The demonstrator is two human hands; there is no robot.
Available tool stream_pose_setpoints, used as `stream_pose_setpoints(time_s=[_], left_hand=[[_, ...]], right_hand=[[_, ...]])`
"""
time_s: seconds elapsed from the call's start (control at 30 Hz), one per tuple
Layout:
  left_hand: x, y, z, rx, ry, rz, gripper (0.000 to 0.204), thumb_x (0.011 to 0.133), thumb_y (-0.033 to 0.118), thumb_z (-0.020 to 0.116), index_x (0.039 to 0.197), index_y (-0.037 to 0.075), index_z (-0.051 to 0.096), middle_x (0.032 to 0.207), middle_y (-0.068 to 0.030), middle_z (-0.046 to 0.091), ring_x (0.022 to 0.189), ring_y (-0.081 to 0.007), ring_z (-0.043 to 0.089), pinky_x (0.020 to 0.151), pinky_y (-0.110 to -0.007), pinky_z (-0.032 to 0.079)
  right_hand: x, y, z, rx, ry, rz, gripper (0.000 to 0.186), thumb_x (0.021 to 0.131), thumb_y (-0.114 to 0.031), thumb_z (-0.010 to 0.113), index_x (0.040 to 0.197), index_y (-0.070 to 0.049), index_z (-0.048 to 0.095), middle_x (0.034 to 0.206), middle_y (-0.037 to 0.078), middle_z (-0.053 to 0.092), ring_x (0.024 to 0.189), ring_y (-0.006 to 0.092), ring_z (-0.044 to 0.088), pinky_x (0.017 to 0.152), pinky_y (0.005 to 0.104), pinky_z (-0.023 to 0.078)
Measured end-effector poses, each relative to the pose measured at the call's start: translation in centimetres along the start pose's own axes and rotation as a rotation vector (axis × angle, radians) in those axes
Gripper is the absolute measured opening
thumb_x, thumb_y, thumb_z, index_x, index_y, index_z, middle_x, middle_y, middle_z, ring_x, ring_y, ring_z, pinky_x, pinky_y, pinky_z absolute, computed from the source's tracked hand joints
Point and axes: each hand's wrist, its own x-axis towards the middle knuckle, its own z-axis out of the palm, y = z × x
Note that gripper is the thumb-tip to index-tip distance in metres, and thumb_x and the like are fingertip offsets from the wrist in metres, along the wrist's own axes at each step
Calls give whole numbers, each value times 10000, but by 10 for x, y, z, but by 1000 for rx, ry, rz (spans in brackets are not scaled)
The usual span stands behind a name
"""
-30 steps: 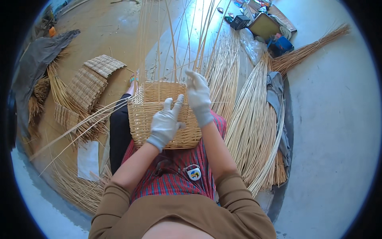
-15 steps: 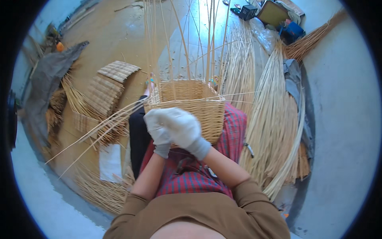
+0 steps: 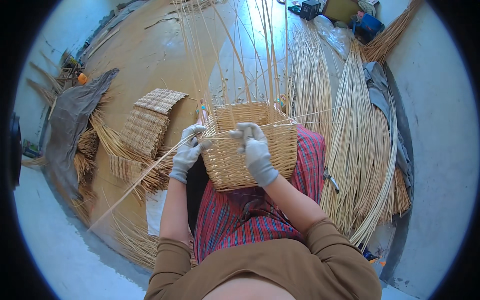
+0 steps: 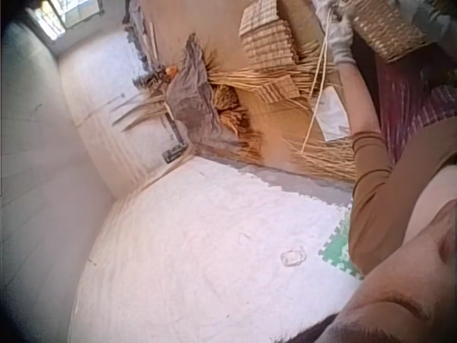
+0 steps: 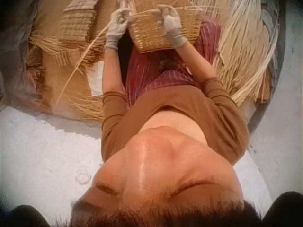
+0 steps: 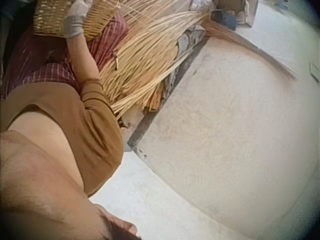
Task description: Weaving a rectangular basket using wicker strips, including measuring, cutting, and drilling.
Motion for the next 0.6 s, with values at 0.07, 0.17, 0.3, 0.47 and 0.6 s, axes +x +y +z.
stream_pose_setpoints(time_s=[0.07, 0.17, 0.3, 0.47, 0.6], left_hand=[[-1, 5, -3, -45, -47, -105, 535, 788, 268, 820, 1212, 43, 584, 1288, -111, 499, 1245, -231, 478, 1018, -371, 437], [4, 28, -9, -254, -139, -181, 368, 885, 177, 735, 1199, 43, 598, 1249, -79, 556, 1126, -184, 557, 967, -325, 465], [0, 23, -8, -297, -75, -249, 211, 913, 161, 696, 1093, 62, 650, 967, 3, 643, 899, -67, 572, 838, -244, 477], [-5, 10, 31, -198, 263, -195, 174, 948, 196, 660, 1050, 55, 650, 961, -11, 633, 868, -101, 558, 805, -270, 467], [-4, 6, 41, -206, 338, -245, 157, 935, 193, 652, 1024, 64, 643, 899, -5, 619, 850, -115, 558, 799, -280, 464]], right_hand=[[6, 9, -8, 86, 105, 177, 157, 1030, -150, 476, 1089, -69, 597, 941, 47, 695, 872, 163, 691, 602, 228, 531], [13, 3, -3, 93, 202, 140, 214, 1055, -211, 436, 1137, -79, 583, 961, 63, 701, 862, 170, 698, 519, 219, 483], [43, -26, 19, -320, 79, 155, 205, 1044, -179, 429, 1101, -85, 601, 967, 58, 699, 920, 167, 689, 572, 224, 494], [124, -10, 73, -1021, -245, -681, 237, 978, -154, 535, 1193, -128, 632, 1054, 152, 695, 940, 228, 688, 774, 356, 539], [129, -9, 87, -1121, -96, -390, 499, 905, -67, 542, 1382, -211, 516, 1154, 199, 672, 913, 275, 693, 774, 369, 546]])
